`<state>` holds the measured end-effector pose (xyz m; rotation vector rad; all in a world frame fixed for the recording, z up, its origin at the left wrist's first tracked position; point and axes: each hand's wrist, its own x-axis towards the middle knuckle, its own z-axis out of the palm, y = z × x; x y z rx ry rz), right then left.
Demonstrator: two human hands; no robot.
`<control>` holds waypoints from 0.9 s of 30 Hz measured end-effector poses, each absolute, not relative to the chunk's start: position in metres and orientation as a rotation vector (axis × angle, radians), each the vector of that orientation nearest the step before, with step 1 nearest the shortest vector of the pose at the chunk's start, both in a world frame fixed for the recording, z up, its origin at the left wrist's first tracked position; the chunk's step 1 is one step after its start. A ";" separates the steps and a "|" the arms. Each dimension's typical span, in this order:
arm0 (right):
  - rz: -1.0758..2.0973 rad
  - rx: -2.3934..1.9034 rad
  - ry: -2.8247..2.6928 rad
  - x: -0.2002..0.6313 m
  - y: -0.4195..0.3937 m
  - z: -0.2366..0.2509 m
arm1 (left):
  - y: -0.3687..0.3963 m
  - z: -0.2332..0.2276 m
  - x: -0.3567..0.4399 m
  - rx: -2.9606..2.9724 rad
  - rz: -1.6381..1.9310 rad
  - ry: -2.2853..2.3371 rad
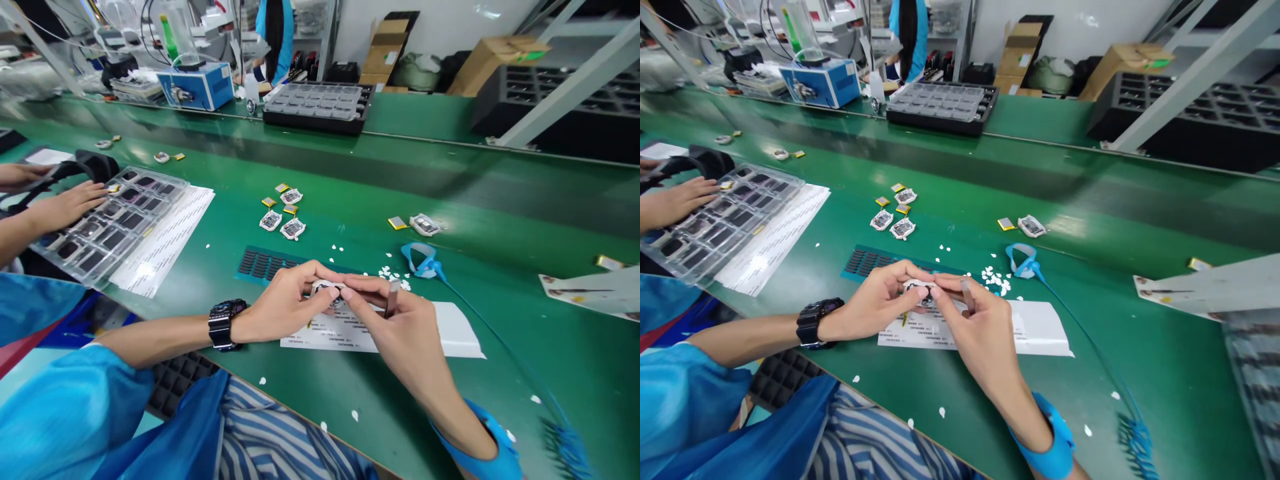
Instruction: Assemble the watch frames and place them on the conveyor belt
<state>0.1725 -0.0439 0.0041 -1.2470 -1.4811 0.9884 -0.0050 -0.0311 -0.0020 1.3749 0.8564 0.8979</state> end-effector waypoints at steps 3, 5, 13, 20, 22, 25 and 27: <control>1.065 -1.226 -1.415 0.173 -0.044 0.006 | -0.032 -0.002 -0.006 1.431 0.920 0.929; 1.082 -1.209 -1.392 0.173 -0.046 0.007 | -0.032 -0.001 -0.007 1.500 0.928 0.990; 1.031 -1.189 -1.369 0.163 -0.054 0.007 | -0.035 -0.003 -0.004 1.634 1.032 1.092; 0.547 -1.158 -1.721 0.167 -0.049 0.002 | -0.028 0.009 -0.004 1.256 0.838 0.942; 0.307 -1.094 -1.845 0.169 -0.049 0.002 | -0.027 0.014 -0.005 1.248 0.869 0.926; 0.099 -1.030 -1.940 0.170 -0.050 0.001 | -0.027 0.016 -0.007 1.319 0.911 0.941; 0.056 -1.014 -1.958 0.170 -0.050 0.001 | -0.027 0.014 -0.007 1.335 0.912 0.939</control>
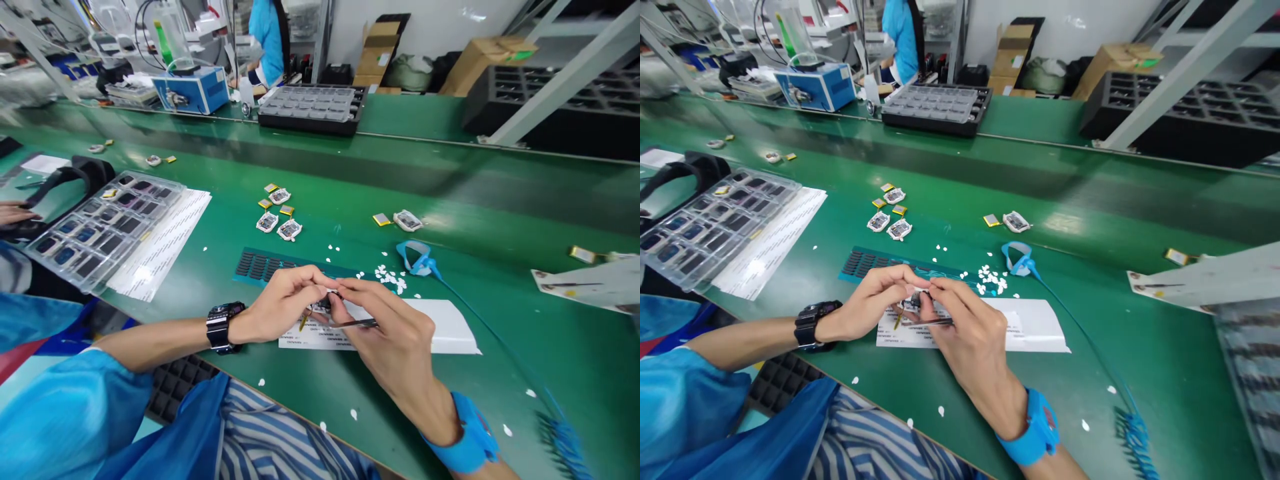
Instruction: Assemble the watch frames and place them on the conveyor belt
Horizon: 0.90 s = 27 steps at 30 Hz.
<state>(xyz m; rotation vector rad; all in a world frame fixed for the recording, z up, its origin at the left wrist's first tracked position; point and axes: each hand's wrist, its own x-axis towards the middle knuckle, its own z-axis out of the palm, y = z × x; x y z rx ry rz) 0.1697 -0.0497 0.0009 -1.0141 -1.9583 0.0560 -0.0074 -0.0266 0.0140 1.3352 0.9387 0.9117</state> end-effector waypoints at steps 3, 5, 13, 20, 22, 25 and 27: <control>0.042 -0.975 -1.967 0.170 -0.049 0.002 | -0.028 0.010 -0.008 1.331 0.904 0.914; 0.017 -0.951 -1.973 0.171 -0.047 0.002 | -0.030 0.008 -0.008 1.313 0.874 0.849; 0.003 -1.121 -1.913 0.192 -0.031 -0.001 | 0.045 0.008 -0.035 1.477 0.988 0.963; 0.026 -1.171 -1.990 0.200 -0.025 -0.005 | 0.184 0.026 -0.099 1.581 0.965 1.915; 0.044 -1.174 -2.019 0.200 -0.024 -0.006 | 0.197 0.025 -0.108 1.600 0.917 2.031; 0.051 -1.176 -2.029 0.202 -0.023 -0.007 | 0.197 0.020 -0.108 1.684 0.833 2.126; 0.040 -1.173 -2.032 0.203 -0.022 -0.007 | 0.192 0.016 -0.103 1.730 0.740 2.127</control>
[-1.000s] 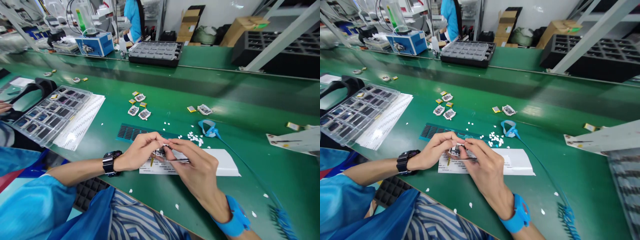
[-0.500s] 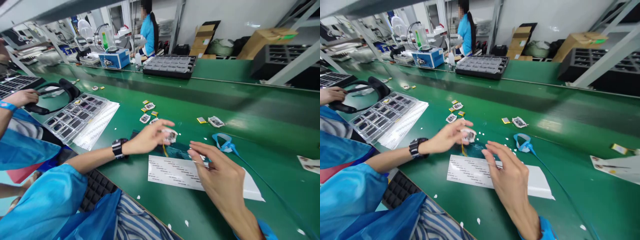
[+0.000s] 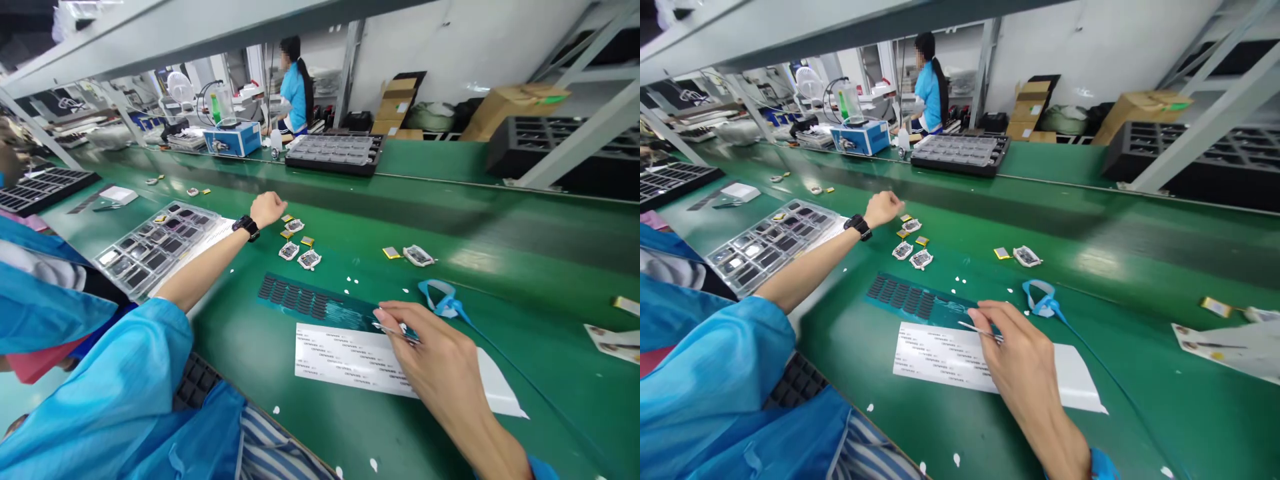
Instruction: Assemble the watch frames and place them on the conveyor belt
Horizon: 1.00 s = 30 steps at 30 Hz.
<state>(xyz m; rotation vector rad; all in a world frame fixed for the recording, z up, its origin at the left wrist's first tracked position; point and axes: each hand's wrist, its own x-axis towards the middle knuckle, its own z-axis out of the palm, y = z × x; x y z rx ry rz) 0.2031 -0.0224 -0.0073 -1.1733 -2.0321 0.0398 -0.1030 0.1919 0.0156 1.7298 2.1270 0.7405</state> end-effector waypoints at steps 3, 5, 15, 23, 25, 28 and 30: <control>0.020 -1.167 -2.044 0.204 -0.022 -0.009 | 0.186 0.010 -0.094 1.747 0.581 2.082; 0.013 -1.153 -2.041 0.203 -0.022 -0.010 | 0.184 0.009 -0.091 1.736 0.527 2.043; 0.014 -1.157 -2.025 0.207 -0.019 -0.013 | 0.174 0.026 -0.074 1.568 0.888 1.785; 0.120 -1.153 -1.911 0.202 -0.028 0.002 | 0.088 0.053 -0.045 1.184 1.068 1.199; 0.154 -1.169 -1.876 0.200 -0.030 0.004 | 0.062 0.051 -0.035 0.985 0.947 0.921; 0.241 -1.209 -1.803 0.197 -0.032 0.005 | 0.031 0.044 -0.021 0.867 0.788 0.851; 0.325 -1.236 -1.758 0.194 -0.034 0.004 | 0.017 0.038 -0.015 0.938 0.684 0.877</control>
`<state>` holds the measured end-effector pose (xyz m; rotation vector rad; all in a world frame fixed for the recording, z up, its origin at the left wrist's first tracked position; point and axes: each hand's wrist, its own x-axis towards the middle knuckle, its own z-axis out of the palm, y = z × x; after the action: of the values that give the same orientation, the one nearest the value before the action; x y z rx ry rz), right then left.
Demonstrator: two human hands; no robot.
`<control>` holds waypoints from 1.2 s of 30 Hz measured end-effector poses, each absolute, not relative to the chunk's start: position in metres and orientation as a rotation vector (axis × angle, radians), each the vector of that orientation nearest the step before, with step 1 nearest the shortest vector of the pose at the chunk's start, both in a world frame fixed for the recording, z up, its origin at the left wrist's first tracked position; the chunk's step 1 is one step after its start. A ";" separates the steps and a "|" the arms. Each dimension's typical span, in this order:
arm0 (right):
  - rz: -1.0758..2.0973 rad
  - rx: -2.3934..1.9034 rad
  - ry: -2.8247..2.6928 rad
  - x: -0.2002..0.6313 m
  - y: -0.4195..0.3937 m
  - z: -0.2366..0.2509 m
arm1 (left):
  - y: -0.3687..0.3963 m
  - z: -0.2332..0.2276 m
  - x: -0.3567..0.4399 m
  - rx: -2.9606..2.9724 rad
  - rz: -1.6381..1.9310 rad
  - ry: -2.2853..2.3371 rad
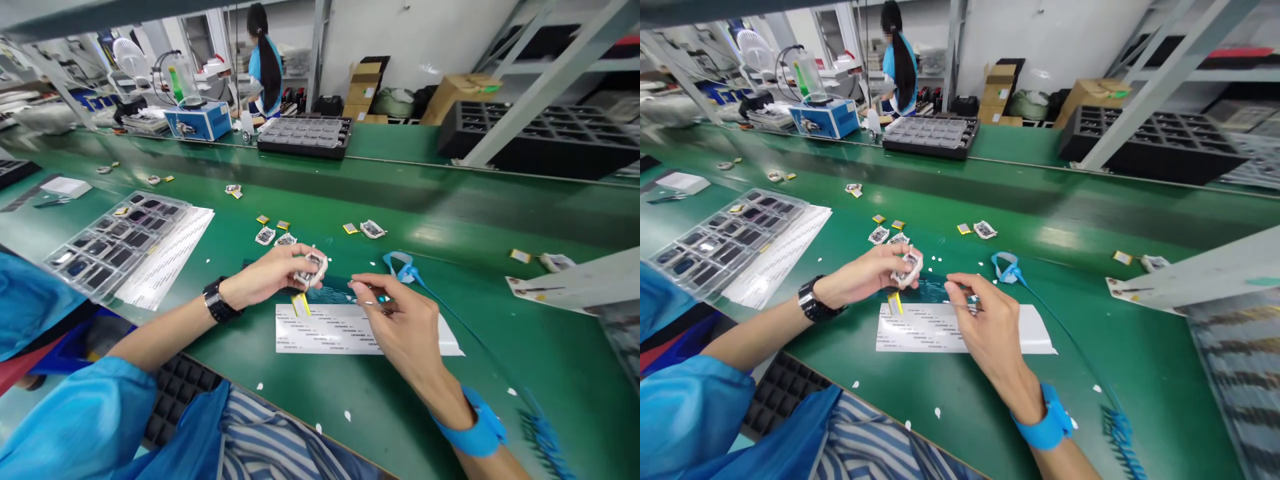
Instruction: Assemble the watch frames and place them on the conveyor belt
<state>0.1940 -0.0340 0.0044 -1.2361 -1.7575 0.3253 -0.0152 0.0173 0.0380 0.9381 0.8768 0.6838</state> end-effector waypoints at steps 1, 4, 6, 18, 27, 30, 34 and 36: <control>0.372 -1.240 -1.744 0.193 -0.035 0.004 | 0.012 0.035 -0.013 1.001 0.635 0.882; 0.499 -1.199 -1.763 0.188 -0.038 0.006 | 0.001 0.030 -0.012 1.169 0.527 0.866; 0.527 -1.128 -1.812 0.187 -0.039 0.008 | -0.002 0.028 -0.013 1.226 0.487 0.856; 0.110 -0.938 -2.098 0.191 -0.041 0.003 | -0.005 0.022 -0.015 1.609 0.545 0.948; 0.555 -1.064 -1.894 0.187 -0.036 0.004 | -0.005 0.014 -0.015 1.749 0.583 1.016; 0.554 -1.264 -1.767 0.194 -0.030 -0.001 | -0.003 0.012 -0.015 1.666 0.579 1.029; 0.226 -1.384 -1.839 0.212 -0.020 -0.014 | -0.001 0.014 -0.015 1.520 0.563 1.013; 0.074 -1.376 -1.940 0.219 -0.018 -0.018 | -0.001 0.015 -0.014 1.460 0.558 1.002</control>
<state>0.2189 -0.0177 -0.0180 -1.3758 -1.9401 0.0744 -0.0143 -0.0011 0.0153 1.4601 1.0019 0.5581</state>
